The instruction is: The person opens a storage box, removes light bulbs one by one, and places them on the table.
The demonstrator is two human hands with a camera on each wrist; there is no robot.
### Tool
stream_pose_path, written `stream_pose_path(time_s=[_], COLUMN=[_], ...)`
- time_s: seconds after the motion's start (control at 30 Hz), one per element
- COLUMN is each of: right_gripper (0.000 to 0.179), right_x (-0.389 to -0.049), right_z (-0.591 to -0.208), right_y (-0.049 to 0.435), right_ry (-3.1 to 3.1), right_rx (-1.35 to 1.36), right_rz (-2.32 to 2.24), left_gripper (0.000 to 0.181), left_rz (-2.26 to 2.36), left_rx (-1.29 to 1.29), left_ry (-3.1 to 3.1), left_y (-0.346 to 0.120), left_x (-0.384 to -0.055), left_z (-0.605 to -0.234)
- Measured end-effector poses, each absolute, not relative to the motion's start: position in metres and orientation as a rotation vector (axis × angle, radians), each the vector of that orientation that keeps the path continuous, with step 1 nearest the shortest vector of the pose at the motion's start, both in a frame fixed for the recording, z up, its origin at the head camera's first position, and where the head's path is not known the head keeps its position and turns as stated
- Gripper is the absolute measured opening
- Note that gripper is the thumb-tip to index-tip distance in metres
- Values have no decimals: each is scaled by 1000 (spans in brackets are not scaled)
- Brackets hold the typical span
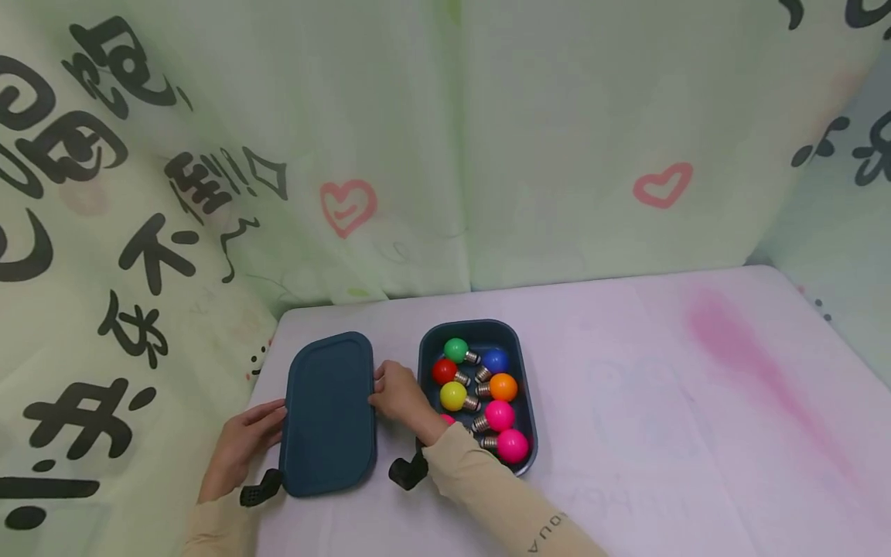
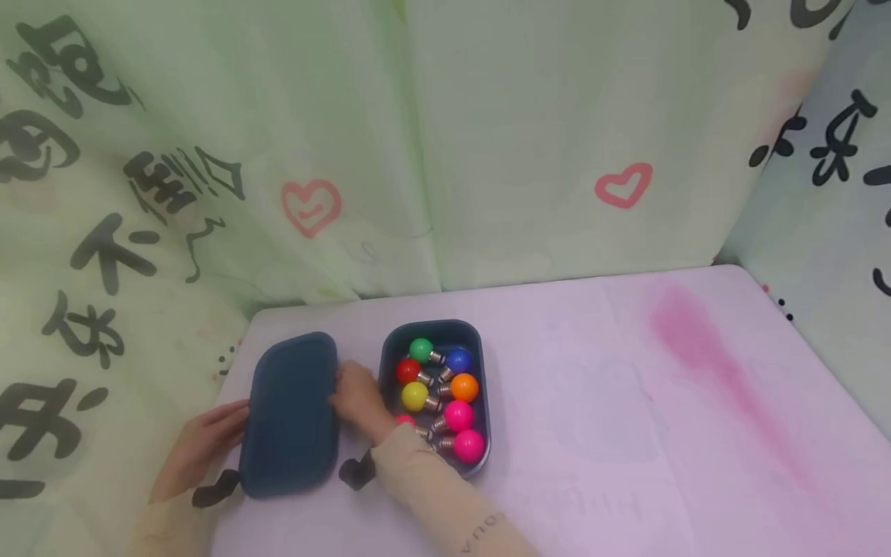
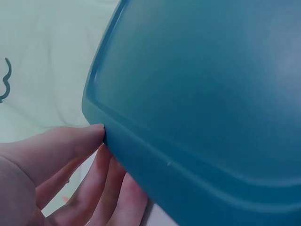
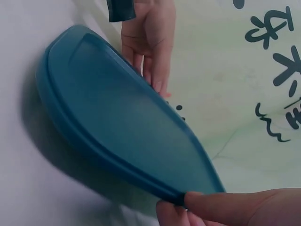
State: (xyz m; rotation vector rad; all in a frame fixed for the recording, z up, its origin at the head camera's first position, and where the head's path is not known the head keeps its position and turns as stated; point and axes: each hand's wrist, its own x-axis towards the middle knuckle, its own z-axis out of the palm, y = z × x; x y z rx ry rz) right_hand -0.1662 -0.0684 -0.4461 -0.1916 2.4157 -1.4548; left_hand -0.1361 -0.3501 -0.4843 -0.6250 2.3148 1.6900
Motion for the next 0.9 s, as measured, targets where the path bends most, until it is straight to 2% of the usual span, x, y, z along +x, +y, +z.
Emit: stream_pose_path(time_s=[0.27,0.47,0.9], right_gripper=[21,34,37], right_x=[-162,-165,-161], right_z=[-447,-444,-440], right_y=[-75,-72,-57], right_ry=[2449,2400,2210], right_rx=[-220,-280,-337], right_rz=[-1251,-1220,-1476], left_gripper=[51,50,62], left_rz=[1631,1637,1626], left_rx=[-650,-682,-672], left_ry=[2413,2433,2376], left_y=[-348,-350,-350], left_x=[-132,-133,-128], left_z=[-482,-483,-475])
